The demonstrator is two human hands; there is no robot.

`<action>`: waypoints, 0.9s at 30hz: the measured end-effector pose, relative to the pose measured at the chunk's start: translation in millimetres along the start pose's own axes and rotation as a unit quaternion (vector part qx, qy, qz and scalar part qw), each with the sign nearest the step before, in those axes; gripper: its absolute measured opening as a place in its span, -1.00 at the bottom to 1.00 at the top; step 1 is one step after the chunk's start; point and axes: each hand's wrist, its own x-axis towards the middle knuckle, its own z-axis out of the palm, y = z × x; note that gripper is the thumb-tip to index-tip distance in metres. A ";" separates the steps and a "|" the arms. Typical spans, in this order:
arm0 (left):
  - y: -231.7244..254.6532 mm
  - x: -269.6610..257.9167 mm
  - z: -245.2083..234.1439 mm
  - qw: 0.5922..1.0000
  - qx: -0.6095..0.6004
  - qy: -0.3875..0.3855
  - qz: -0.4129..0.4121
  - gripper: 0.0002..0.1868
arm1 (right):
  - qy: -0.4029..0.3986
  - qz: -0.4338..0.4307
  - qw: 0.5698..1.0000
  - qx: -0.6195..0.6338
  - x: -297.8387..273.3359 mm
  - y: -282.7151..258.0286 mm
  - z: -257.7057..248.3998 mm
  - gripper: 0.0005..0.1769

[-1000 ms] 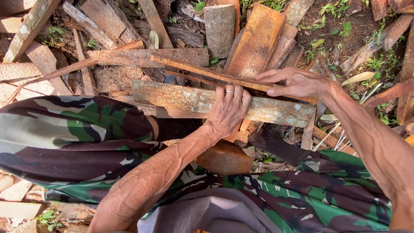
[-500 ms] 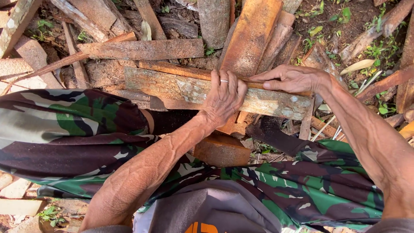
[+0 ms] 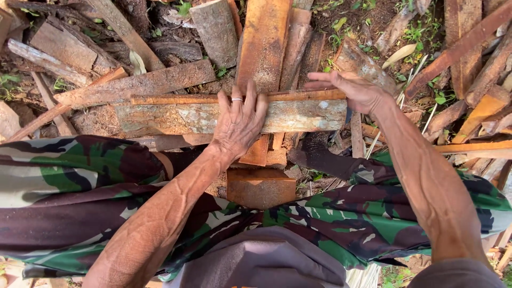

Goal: Bundling wood scraps together using a thin flexible strip and a small knife

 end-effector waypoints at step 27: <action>-52.1 7.4 -4.9 0.988 -0.119 -0.078 0.057 0.25 | 0.327 -0.297 0.794 0.418 52.5 119.1 85.3 -0.58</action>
